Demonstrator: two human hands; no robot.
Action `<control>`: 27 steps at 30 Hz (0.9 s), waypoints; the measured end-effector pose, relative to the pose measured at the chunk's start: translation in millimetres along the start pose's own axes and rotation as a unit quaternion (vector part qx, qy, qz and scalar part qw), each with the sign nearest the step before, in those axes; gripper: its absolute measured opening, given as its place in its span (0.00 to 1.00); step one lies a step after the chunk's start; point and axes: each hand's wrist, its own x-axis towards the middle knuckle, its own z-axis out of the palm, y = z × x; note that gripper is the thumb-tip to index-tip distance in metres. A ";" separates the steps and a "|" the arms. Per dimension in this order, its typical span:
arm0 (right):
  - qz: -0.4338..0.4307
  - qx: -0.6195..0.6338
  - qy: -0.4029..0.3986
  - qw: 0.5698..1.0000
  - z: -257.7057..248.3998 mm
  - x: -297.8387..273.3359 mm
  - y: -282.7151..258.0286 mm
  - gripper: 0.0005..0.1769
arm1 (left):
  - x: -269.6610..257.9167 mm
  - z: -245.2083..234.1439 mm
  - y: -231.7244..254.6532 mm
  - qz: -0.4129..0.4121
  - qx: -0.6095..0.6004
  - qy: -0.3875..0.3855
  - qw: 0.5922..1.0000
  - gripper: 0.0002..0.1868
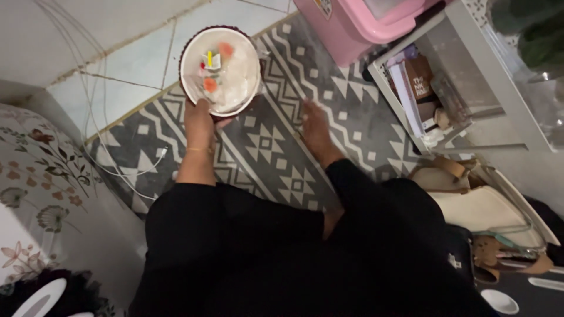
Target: Organizing various craft items, including flowers and pipe cleaners, into storage bins and reviewing documents.
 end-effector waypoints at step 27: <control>0.451 0.448 -0.075 0.768 -73.4 26.1 1.1 0.18 | -24.9 -12.9 -3.8 0.012 0.102 -0.025 0.994 0.34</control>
